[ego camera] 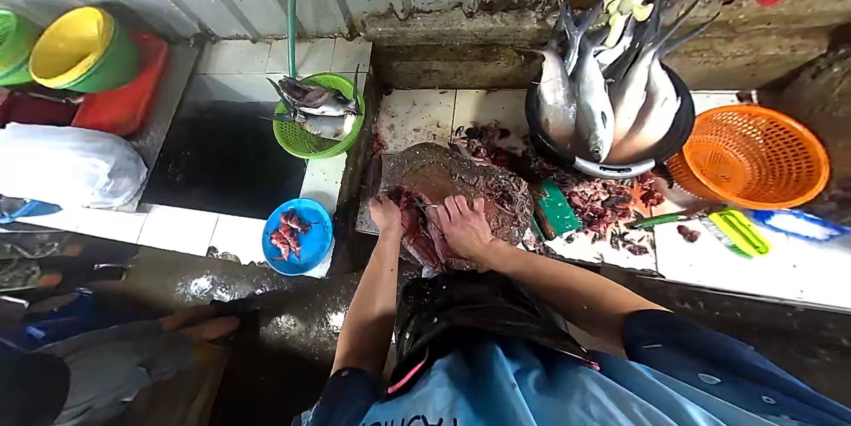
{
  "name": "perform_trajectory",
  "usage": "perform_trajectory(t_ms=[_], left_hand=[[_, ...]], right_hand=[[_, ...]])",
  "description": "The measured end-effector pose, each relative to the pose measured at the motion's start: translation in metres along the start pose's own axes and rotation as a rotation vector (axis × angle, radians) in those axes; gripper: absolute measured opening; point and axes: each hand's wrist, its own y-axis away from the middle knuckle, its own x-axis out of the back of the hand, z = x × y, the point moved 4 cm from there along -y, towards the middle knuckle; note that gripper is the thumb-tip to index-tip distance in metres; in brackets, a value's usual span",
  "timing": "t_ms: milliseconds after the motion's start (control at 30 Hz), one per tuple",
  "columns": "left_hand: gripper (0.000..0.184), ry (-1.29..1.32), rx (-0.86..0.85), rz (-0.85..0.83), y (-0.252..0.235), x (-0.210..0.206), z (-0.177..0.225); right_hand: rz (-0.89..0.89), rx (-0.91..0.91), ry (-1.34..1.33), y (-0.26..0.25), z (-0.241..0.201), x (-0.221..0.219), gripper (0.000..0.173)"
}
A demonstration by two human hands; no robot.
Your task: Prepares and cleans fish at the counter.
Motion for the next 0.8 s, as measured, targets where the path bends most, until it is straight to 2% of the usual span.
perform_trajectory(t_ms=[67,133,200,333,433,600,667,700,767,800], left_hand=[[0.046,0.076,0.064,-0.019,-0.003,-0.001,-0.003],[0.045,0.165,0.133,-0.032,-0.006,0.000,-0.004],[0.046,0.207,0.158,-0.026,-0.007,0.002,-0.003],[0.048,0.204,0.115,-0.039,0.006,-0.002,0.003],[0.049,0.114,0.005,-0.013,0.014,-0.001,0.007],[0.049,0.064,-0.154,0.004,0.010,-0.002,-0.001],[0.045,0.079,-0.221,-0.006,0.006,0.001,-0.007],[0.042,0.084,-0.273,-0.016,0.005,0.005,-0.008],[0.041,0.099,-0.358,-0.077,0.006,0.014,-0.007],[0.042,0.104,-0.367,-0.117,0.008,0.019,-0.006]], right_hand=[[-0.041,0.054,-0.009,-0.003,0.005,0.004,0.048],[-0.138,0.040,-0.040,-0.001,0.013,0.012,0.069],[-0.143,0.043,-0.023,0.006,0.012,0.017,0.078],[-0.246,-0.038,-0.016,0.000,0.009,0.019,0.078],[-0.300,-0.071,-0.024,-0.012,0.007,0.015,0.080],[-0.244,-0.076,-0.174,-0.031,0.011,0.012,0.075],[-0.321,-0.088,-0.377,-0.036,0.020,0.011,0.060],[-0.346,-0.123,-0.559,-0.038,0.026,0.010,0.045],[-0.397,-0.303,-1.166,-0.035,0.033,0.002,0.016],[-0.438,-0.409,-1.466,-0.029,0.032,-0.005,0.016]])
